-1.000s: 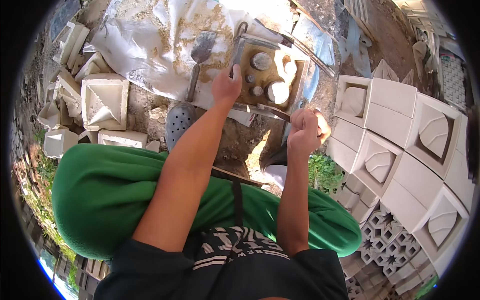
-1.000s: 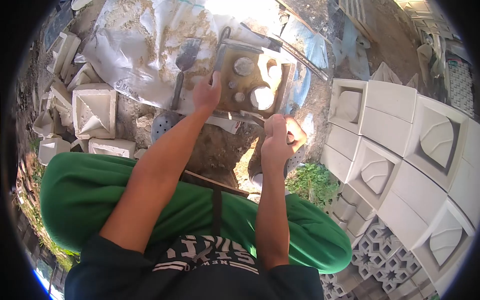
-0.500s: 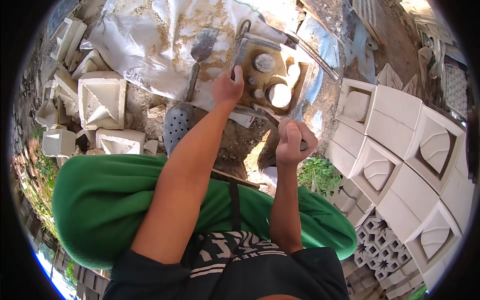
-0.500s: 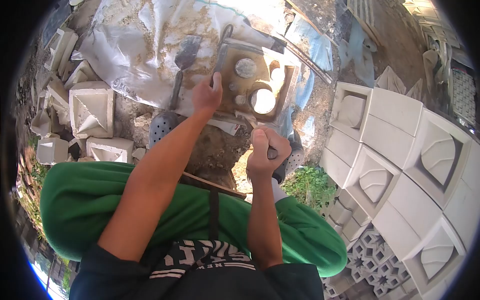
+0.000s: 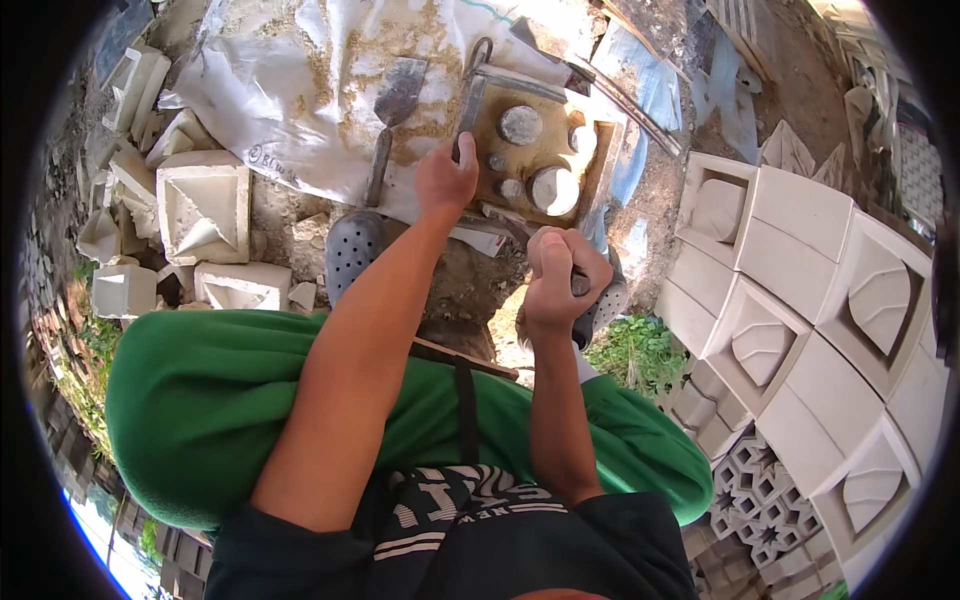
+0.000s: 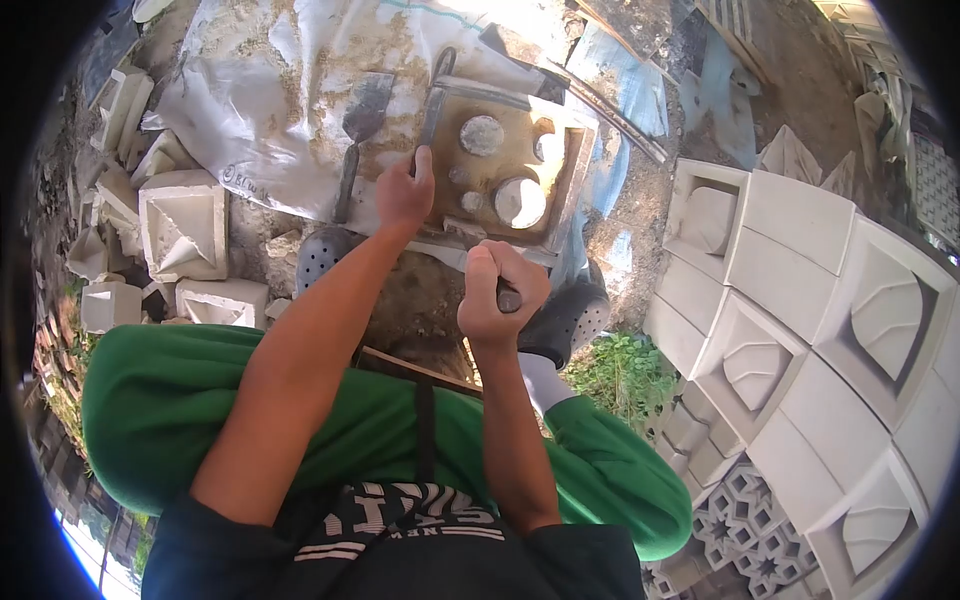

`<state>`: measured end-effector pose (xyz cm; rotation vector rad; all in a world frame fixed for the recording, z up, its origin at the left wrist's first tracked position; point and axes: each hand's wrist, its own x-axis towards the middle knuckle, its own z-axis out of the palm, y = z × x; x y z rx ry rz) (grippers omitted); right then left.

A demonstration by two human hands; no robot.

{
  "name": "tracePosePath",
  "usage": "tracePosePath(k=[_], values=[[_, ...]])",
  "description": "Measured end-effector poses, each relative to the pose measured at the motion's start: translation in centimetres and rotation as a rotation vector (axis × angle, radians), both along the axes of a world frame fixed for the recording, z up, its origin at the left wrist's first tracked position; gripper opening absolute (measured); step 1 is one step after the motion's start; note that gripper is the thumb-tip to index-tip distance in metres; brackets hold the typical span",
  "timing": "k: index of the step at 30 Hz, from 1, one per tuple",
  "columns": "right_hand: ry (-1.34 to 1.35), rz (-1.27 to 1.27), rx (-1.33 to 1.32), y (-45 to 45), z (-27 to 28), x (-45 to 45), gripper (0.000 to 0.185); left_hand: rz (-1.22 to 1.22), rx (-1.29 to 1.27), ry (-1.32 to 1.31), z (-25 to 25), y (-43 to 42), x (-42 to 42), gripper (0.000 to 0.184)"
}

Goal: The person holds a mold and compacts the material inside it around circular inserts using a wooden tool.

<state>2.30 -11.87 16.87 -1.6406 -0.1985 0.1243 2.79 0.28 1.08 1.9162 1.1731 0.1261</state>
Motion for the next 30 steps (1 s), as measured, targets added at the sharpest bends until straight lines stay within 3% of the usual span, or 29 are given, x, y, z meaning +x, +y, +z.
tracePosePath(k=[2, 5, 6, 8, 9, 10, 12, 14, 17, 18, 20, 22, 23, 25, 28, 30], values=[[0.056, 0.009, -0.001, -0.4, 1.8, -0.1, 0.023, 0.012, 0.049, 0.005, 0.4, 0.1, -0.2, 0.047], [-0.001, 0.051, 0.236, -0.3, 2.8, -0.3, 0.027, 0.012, 0.033, 0.039, 0.6, 0.1, -0.2, 0.046], [0.003, 0.048, 0.233, -0.3, 1.7, -0.3, 0.027, 0.010, 0.030, 0.043, 0.5, 0.0, -0.5, 0.046], [-0.043, 0.086, -0.090, 0.5, 0.3, 0.0, 0.032, -0.001, -0.008, 0.019, 0.4, 0.2, -0.1, 0.046], [-0.022, 0.145, -0.118, 0.1, 1.0, 0.4, 0.031, 0.001, -0.004, 0.013, 0.6, 0.3, 0.1, 0.046], [-0.019, 0.151, -0.115, -0.2, 1.8, 0.1, 0.031, -0.005, 0.000, 0.033, 0.7, 0.2, -0.1, 0.046], [-0.093, 0.098, 0.236, -0.7, 2.9, -0.5, 0.029, -0.003, 0.005, 0.052, 0.7, 0.5, -0.1, 0.045], [-0.166, 0.121, 0.225, -1.5, 1.2, -1.1, 0.029, 0.012, 0.014, 0.045, 0.7, 0.1, -0.2, 0.044], [-0.109, 0.165, 0.000, -2.8, 0.1, -0.7, 0.031, 0.002, -0.005, 0.019, 0.5, 0.1, -0.1, 0.043], [-0.108, 0.168, 0.001, -2.5, 1.4, -0.8, 0.031, 0.005, -0.004, 0.020, 0.7, 0.2, -0.1, 0.043], [-0.178, 0.147, 0.300, -2.1, 3.3, -1.0, 0.027, 0.019, 0.012, 0.012, 1.1, 0.2, -0.2, 0.044], [-0.185, 0.170, 0.311, -2.4, 1.8, -1.4, 0.026, 0.018, 0.021, 0.007, 0.3, 0.1, -0.3, 0.044], [-0.197, 0.150, 0.188, -2.8, -0.8, -1.6, 0.027, 0.015, 0.035, -0.002, 0.0, 0.0, -0.2, 0.044], [-0.203, 0.163, 0.044, -3.0, -0.8, -1.6, 0.028, 0.008, 0.035, -0.005, 0.2, -0.3, -0.3, 0.044], [-0.266, 0.226, 0.174, -2.4, 2.6, -2.6, 0.027, 0.014, 0.044, 0.002, 0.7, 0.2, -0.2, 0.046], [-0.255, 0.228, 0.226, -2.8, 1.0, -3.7, 0.024, 0.004, 0.029, 0.001, 0.6, -0.1, -0.5, 0.046]])
